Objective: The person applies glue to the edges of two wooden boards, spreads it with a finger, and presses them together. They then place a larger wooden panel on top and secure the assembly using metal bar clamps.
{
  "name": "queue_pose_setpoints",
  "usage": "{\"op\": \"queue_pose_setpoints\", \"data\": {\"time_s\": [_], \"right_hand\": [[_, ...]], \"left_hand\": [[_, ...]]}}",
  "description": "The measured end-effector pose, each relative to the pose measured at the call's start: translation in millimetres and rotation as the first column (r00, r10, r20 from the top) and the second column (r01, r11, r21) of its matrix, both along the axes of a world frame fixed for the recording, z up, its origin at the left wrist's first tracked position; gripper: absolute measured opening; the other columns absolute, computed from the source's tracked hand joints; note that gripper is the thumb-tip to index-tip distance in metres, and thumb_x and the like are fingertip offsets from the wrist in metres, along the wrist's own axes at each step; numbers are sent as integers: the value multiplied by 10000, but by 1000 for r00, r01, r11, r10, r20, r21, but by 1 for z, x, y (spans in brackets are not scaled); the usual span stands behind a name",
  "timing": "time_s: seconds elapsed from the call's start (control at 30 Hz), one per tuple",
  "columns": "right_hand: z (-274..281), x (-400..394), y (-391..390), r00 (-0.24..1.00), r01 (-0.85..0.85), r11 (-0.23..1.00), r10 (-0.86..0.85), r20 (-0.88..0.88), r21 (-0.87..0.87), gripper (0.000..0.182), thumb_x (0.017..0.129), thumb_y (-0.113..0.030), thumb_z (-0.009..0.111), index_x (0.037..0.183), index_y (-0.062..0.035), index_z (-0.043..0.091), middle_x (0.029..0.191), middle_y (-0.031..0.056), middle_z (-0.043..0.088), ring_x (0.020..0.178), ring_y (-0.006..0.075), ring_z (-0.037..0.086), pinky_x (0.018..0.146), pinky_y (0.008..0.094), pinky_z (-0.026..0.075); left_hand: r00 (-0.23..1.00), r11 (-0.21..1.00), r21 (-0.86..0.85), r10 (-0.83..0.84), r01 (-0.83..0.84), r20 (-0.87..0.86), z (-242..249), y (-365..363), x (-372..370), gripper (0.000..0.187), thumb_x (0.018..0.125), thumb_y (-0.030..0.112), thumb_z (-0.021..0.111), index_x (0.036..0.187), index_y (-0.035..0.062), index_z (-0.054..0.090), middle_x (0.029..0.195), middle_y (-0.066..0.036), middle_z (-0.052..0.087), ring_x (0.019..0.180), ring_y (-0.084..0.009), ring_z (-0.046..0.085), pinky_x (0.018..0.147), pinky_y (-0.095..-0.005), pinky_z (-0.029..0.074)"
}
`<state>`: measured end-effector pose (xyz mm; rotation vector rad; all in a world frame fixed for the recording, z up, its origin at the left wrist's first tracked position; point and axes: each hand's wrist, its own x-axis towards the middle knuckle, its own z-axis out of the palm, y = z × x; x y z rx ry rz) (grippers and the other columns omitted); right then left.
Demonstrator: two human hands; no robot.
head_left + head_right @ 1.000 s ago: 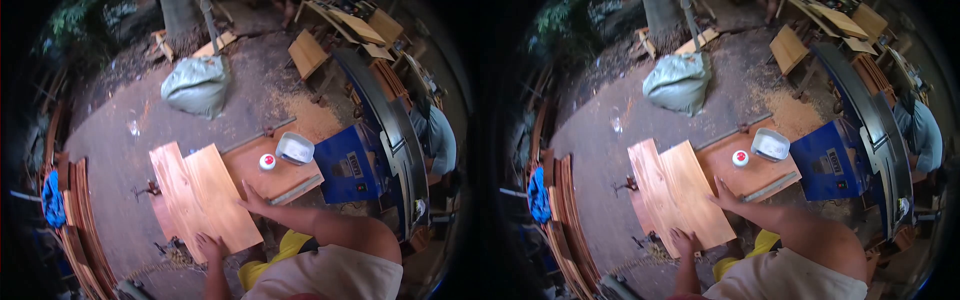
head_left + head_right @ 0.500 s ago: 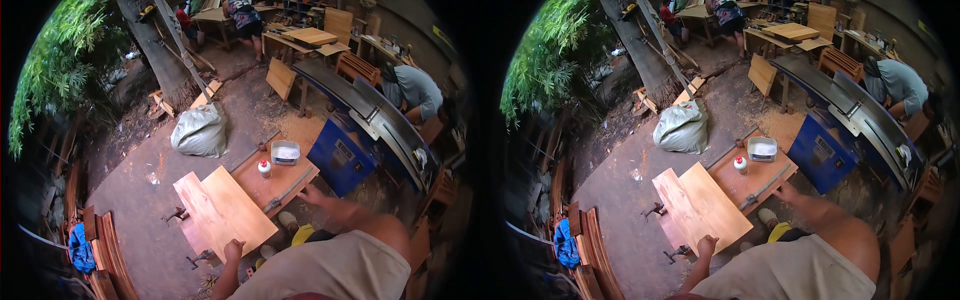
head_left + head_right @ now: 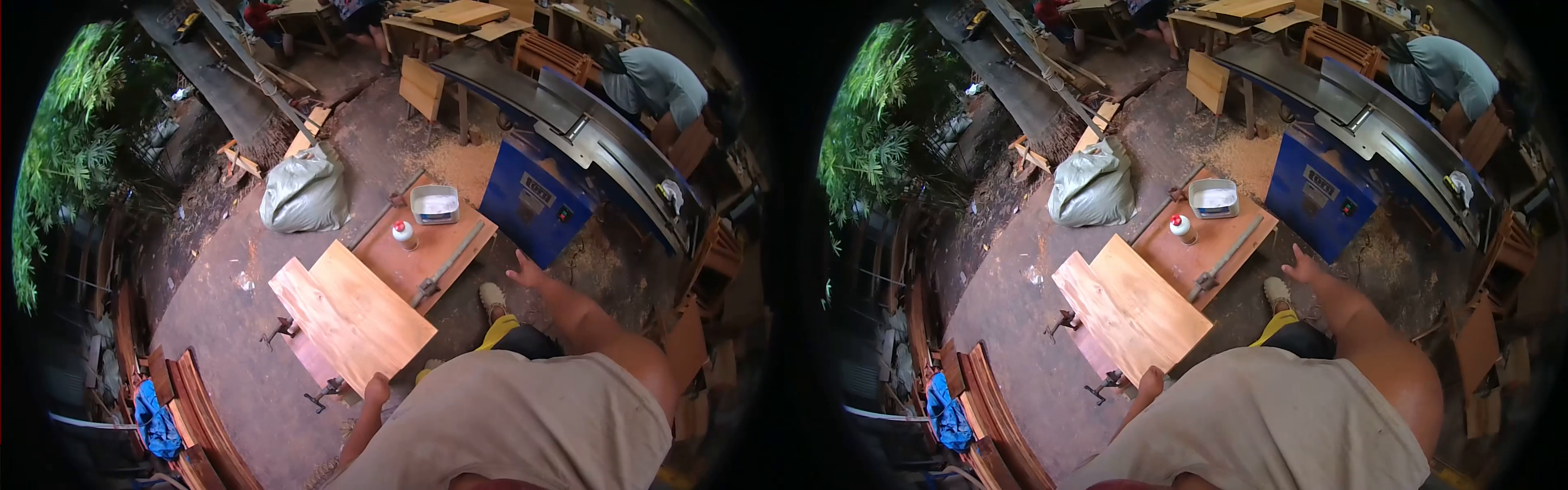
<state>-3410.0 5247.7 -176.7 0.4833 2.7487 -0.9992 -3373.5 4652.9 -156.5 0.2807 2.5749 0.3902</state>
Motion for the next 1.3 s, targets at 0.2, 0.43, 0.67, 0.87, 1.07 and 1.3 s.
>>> {"op": "queue_pose_setpoints", "data": {"time_s": [0.2,0.43,0.67,0.87,1.07,1.3], "right_hand": [[-61,-33,48,965,230,950,-194,178,-210,953,878,-493,634,1502,52,163,1468,308,359,1281,382,478,1050,393,397],[-118,-145,80,781,611,578,-329,531,-540,928,926,-232,548,1525,-126,-153,683,98,677,490,158,610,440,319,490],[-180,-177,72,859,466,385,18,511,-797,306,968,-287,539,1219,-124,477,686,74,659,478,107,604,349,245,422],[-175,-178,53,775,628,98,-165,610,-772,451,900,-145,564,1312,-103,385,698,73,622,514,137,597,391,251,459],[-159,-161,52,815,576,354,-180,551,-737,710,909,-19,474,1493,-252,143,613,73,583,432,150,550,357,279,427],[-173,-89,32,777,349,520,306,551,-780,783,922,-60,504,1559,-233,84,789,102,699,529,156,621,446,280,495]], "left_hand": [[985,986,104,117,-131,129,8,59,-43,269,860,166,526,1117,106,577,903,-237,667,853,-440,636,756,-505,510],[857,787,564,-91,-250,508,-39,118,-85,236,831,83,587,1048,-7,608,833,-85,673,852,-168,650,751,-319,539],[732,789,293,270,-540,625,-19,227,-85,289,916,208,583,1118,2,609,844,-106,674,759,-158,654,726,-299,523],[691,818,138,366,-558,623,20,258,-80,296,932,190,582,1177,25,584,872,-96,688,826,-158,663,760,-303,522],[643,748,142,438,-648,629,17,235,-49,322,930,214,601,1182,14,579,853,-95,689,795,-158,656,738,-302,520],[669,794,56,470,-606,576,34,238,-36,338,928,266,615,1161,23,590,825,-92,680,772,-168,654,722,-312,522]]}}
